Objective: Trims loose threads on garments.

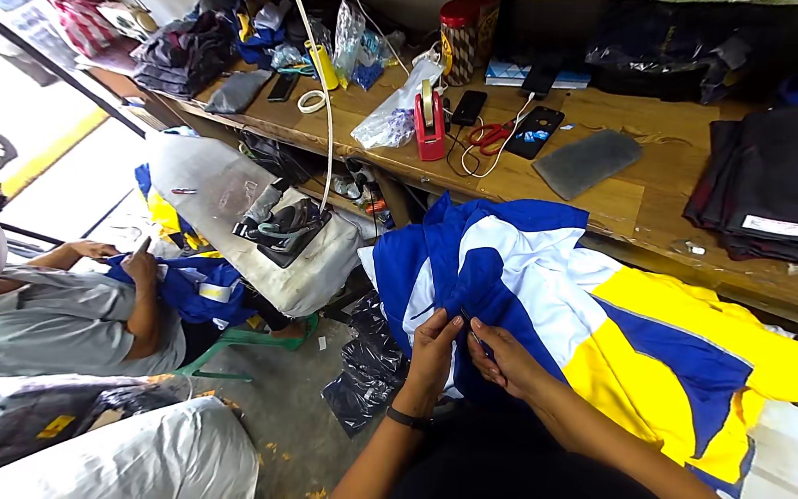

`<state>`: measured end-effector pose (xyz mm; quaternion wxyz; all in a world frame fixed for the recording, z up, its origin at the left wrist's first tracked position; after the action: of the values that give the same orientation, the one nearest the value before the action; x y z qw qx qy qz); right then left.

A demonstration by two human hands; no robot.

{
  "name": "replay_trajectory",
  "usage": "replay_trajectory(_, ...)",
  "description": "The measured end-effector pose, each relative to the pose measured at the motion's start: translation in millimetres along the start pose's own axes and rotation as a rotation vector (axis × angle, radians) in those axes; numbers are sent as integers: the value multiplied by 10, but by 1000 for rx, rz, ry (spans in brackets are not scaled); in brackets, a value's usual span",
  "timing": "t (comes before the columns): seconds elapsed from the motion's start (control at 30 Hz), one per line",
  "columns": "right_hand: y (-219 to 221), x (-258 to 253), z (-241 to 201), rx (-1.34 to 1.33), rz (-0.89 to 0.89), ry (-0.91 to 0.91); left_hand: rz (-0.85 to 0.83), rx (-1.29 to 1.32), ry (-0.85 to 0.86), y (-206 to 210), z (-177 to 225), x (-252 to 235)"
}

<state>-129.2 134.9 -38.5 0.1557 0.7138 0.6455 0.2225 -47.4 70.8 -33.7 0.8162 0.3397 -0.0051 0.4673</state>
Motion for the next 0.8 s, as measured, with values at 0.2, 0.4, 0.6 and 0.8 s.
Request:
replay_trajectory(0.2,-12,1,22,4,-32,4,4,-33,31,-32,27,-14)
replay_trajectory(0.4,-5,-9,1,-18,-34,11,-21,-99,31,-12,40,-12)
replay_trajectory(0.6,4,-5,6,-41,-13,22,-30,-68,17,-18,10,-17)
replay_trajectory(0.8,-10,12,14,-26,6,29,-43,-53,15,-2,-2,-12)
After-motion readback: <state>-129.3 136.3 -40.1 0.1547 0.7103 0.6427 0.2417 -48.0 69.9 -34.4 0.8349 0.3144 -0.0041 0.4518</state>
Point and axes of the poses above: each hand's wrist, its own x-axis away from the middle knuckle, its own y-axis out of the palm, z = x × y, the point moved 9 cm from there along -x, towards the middle knuckle, and after that the axes turned 15 degrees about -y, right-handed, at the moved point
